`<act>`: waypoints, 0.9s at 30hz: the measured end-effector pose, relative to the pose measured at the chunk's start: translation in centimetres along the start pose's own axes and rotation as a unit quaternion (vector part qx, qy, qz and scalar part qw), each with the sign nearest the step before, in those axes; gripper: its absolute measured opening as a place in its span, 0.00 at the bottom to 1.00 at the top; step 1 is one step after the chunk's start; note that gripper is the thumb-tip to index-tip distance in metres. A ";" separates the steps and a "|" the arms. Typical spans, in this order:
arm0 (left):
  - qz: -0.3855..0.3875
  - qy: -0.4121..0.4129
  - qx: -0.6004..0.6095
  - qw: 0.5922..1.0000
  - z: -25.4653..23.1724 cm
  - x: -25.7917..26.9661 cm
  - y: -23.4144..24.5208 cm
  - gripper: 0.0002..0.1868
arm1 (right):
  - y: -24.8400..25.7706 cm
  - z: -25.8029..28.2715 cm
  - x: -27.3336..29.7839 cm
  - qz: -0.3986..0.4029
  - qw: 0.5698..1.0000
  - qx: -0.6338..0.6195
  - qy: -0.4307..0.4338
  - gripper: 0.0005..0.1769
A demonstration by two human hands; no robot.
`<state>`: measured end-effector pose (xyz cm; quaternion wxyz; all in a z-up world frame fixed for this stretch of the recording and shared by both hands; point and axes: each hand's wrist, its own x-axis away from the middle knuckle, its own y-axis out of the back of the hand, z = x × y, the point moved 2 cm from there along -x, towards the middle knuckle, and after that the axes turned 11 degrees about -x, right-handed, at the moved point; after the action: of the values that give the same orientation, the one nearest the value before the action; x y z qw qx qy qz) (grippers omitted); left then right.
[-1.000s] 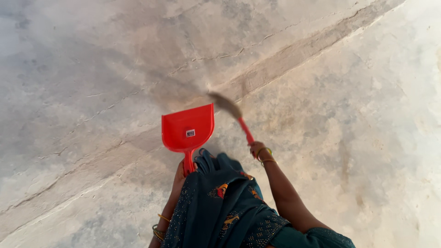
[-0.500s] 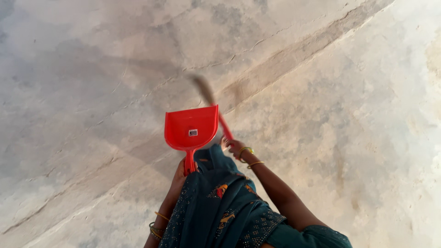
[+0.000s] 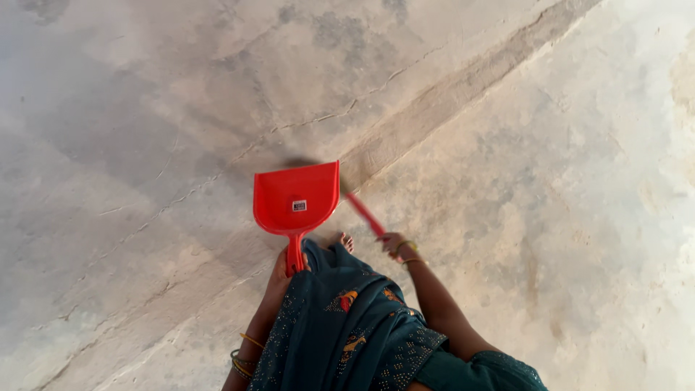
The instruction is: The person sweeps a concrete floor using a small broom and a red dustpan. They move across the room, sweeping debris into the dustpan while navigating around stacked plastic chairs and a metal bucket.
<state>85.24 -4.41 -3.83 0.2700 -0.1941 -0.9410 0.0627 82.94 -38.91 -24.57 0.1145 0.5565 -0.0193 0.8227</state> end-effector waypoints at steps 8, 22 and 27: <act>-0.025 0.032 0.027 0.999 -3.9 -3.5 0.5 0.42 | 3.8 6.7 -4.7 -0.100 0.983 -0.074 0.135 0.17; -0.036 0.007 0.070 0.997 -9.8 -10.0 4.1 0.33 | -10.9 13.9 -7.2 0.066 0.944 0.264 0.185 0.17; -0.047 0.030 0.032 0.998 -14.6 -13.0 7.1 0.36 | -14.8 18.7 -9.5 0.139 0.913 0.347 0.163 0.15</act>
<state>105.52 -2.89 0.65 0.3065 -0.1431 -0.9381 0.0741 106.47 -29.07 -27.59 -0.1996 0.4114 0.2092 0.8644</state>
